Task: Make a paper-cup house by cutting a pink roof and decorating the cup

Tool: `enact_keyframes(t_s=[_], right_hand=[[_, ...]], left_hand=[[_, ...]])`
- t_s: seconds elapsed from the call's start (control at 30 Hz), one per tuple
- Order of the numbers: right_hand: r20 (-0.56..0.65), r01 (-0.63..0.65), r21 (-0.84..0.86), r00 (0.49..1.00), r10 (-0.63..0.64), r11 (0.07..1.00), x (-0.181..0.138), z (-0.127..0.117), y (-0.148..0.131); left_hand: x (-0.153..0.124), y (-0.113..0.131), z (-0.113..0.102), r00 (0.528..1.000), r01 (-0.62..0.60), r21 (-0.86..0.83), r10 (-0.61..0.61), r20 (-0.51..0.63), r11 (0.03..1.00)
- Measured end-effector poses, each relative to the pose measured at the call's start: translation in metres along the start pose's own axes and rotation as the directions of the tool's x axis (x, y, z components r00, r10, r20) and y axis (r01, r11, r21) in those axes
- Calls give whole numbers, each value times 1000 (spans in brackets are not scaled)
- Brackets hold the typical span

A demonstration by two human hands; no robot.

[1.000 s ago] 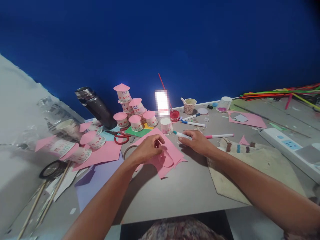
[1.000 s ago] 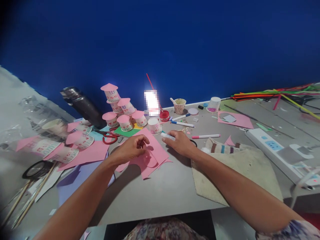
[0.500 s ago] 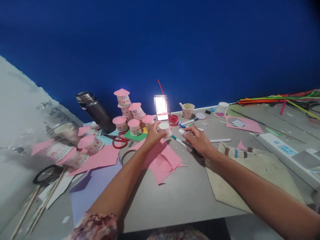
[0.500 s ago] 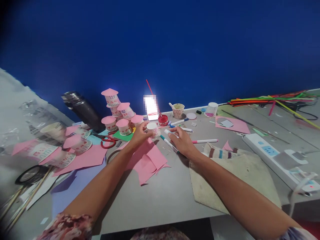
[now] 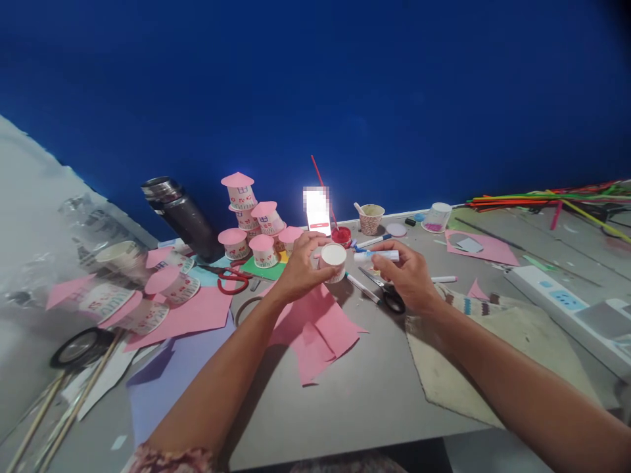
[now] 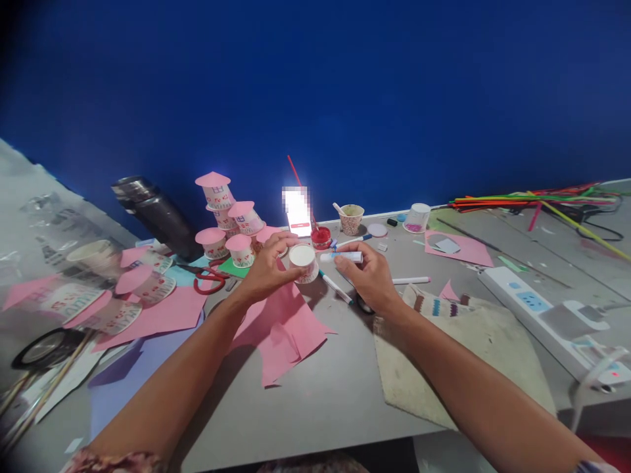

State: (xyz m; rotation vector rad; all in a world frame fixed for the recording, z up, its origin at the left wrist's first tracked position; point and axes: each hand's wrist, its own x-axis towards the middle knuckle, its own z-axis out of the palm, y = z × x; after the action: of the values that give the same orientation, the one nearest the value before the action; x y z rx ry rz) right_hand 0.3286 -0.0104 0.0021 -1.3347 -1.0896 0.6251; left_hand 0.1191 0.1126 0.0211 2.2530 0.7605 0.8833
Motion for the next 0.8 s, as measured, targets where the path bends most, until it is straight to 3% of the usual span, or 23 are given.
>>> enact_keyframes(t_s=[0.1, 0.3, 0.53, 0.8], right_hand=[[14, 78, -97, 997, -77, 992, -4, 1, -5], [-9, 171, -296, 983, -182, 940, -1, 3, -4], [-4, 135, -287, 990, -143, 948, 4, 2, 2], [71, 225, -273, 974, -213, 935, -2, 1, -6]], left_hand=[[-2, 1, 3, 991, -59, -12, 60, 118, 998], [-8, -6, 17, 961, -142, -50, 149, 231, 989], [-10, -5, 25, 936, -135, -55, 145, 321, 989], [-11, 4, 26, 910, -132, -93, 158, 383, 987]])
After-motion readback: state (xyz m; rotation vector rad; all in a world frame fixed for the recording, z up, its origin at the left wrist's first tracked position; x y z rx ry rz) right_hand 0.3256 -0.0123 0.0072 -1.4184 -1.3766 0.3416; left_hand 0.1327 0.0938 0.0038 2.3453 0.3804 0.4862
